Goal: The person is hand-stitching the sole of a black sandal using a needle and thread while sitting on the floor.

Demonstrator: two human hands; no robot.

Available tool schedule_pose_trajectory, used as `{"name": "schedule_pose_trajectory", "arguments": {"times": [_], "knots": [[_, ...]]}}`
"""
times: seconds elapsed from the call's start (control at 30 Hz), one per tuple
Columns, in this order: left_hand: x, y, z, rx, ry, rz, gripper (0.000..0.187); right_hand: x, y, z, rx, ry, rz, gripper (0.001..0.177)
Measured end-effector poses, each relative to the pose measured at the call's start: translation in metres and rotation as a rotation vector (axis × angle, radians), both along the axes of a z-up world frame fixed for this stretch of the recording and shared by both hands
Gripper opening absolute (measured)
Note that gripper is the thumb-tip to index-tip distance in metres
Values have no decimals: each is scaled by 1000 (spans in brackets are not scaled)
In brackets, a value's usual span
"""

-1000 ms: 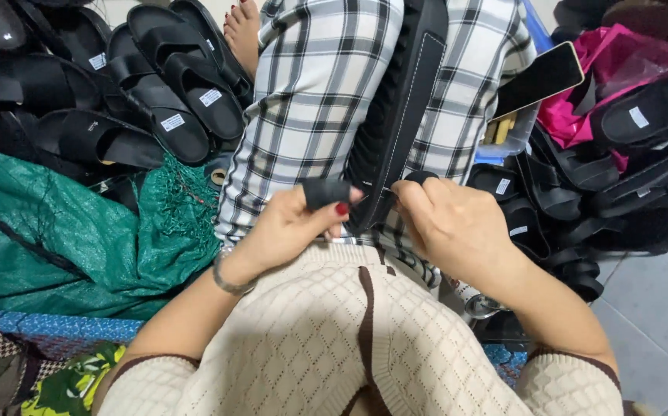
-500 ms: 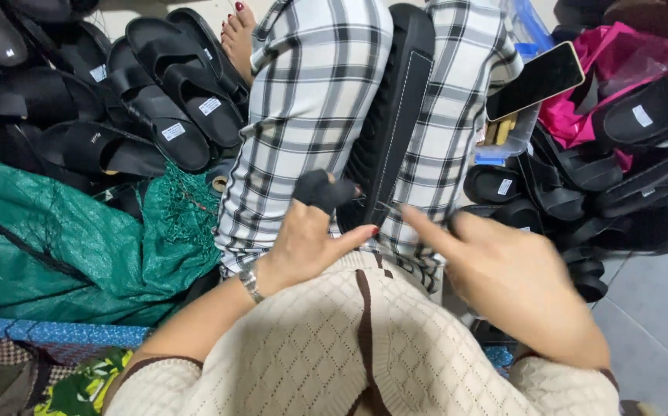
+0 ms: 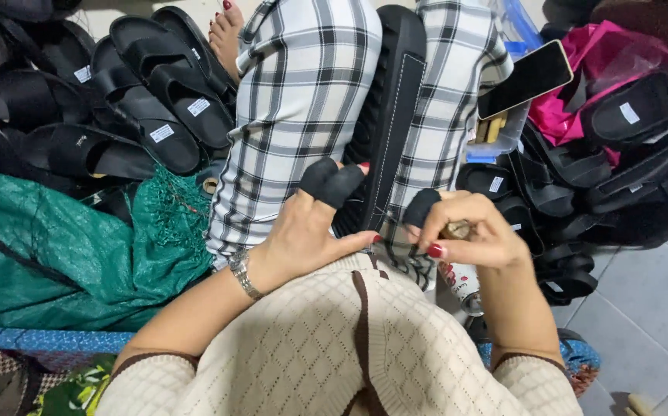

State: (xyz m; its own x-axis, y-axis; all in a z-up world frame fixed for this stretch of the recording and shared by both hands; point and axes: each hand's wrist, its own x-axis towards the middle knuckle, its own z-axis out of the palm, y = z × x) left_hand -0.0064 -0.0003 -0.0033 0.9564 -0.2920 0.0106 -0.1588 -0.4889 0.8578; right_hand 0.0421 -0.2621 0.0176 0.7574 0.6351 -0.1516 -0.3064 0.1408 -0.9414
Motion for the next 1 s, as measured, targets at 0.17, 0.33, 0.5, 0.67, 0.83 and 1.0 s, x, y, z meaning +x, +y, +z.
{"name": "schedule_pose_trajectory", "arguments": {"times": [0.17, 0.33, 0.5, 0.67, 0.83, 1.0], "knots": [[0, 9, 5, -58, 18, -8, 75, 24, 20, 61, -762, -591, 409, 13], [-5, 11, 8, -134, -58, 169, 24, -9, 31, 24, -958, -889, 180, 23], [-4, 83, 7, 227, -101, 29, 19, -14, -31, 16, -1009, -1235, -618, 23], [24, 115, 53, 752, -187, 208, 38, -12, -40, 51, -1089, -937, -508, 40], [20, 43, 53, 128, 260, -145, 26, -7, 12, 26, -737, -556, -29, 32], [22, 40, 56, -142, 902, -355, 30, -13, 12, 2, -335, -260, -92, 4]]}}
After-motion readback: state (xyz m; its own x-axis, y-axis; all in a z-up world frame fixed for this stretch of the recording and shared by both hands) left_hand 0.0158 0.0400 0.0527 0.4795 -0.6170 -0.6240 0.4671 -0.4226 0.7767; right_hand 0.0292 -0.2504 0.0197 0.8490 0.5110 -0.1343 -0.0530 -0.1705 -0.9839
